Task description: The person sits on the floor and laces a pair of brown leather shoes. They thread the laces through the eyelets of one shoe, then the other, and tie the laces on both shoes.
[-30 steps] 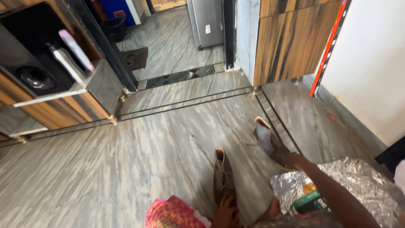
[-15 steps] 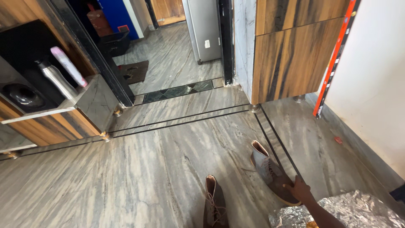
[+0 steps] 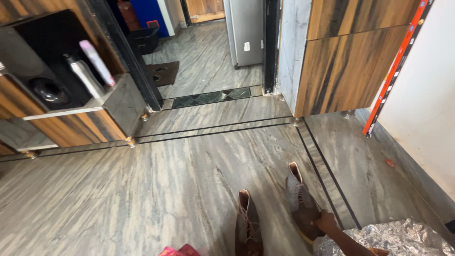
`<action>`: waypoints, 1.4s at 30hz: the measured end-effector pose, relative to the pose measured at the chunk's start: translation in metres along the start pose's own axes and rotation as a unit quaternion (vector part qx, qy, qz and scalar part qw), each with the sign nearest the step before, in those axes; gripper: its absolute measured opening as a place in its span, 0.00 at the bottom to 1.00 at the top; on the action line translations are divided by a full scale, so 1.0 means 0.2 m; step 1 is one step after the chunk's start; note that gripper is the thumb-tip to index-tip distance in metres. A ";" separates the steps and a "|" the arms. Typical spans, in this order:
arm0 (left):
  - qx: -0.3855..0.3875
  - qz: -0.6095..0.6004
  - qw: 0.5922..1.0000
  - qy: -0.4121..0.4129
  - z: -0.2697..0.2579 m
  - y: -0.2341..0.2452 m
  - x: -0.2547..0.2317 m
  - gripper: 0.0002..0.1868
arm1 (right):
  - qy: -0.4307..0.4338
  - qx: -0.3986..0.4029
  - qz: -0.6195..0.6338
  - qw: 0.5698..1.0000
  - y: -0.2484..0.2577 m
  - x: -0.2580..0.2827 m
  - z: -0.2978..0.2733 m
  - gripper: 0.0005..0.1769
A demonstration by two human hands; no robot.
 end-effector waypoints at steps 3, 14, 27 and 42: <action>0.002 -0.005 1.000 0.010 -0.04 0.02 0.04 0.34 | 0.062 0.068 -0.088 0.992 -0.18 0.11 -0.17 0.44; -0.045 -0.046 0.998 -0.025 -0.17 0.11 0.02 0.39 | 0.210 0.415 -0.187 0.865 -0.50 0.44 -1.11 0.34; -0.117 0.002 0.964 -0.238 -0.25 0.07 -0.11 0.43 | 0.334 0.049 -0.090 0.937 -0.08 0.72 -0.90 0.47; -0.361 -0.145 0.895 -0.217 -0.04 0.43 -0.09 0.27 | 0.336 -0.030 0.154 0.929 -0.16 0.87 -1.18 0.23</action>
Point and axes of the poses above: each hand's wrist, its own z-axis towards the middle knuckle, its own y-axis out of the back of the hand, x = y × z, the point moved 9 cm from there along z, towards the middle knuckle, and after that the axes turned 11 degrees about -y, right-handed, at the moved point
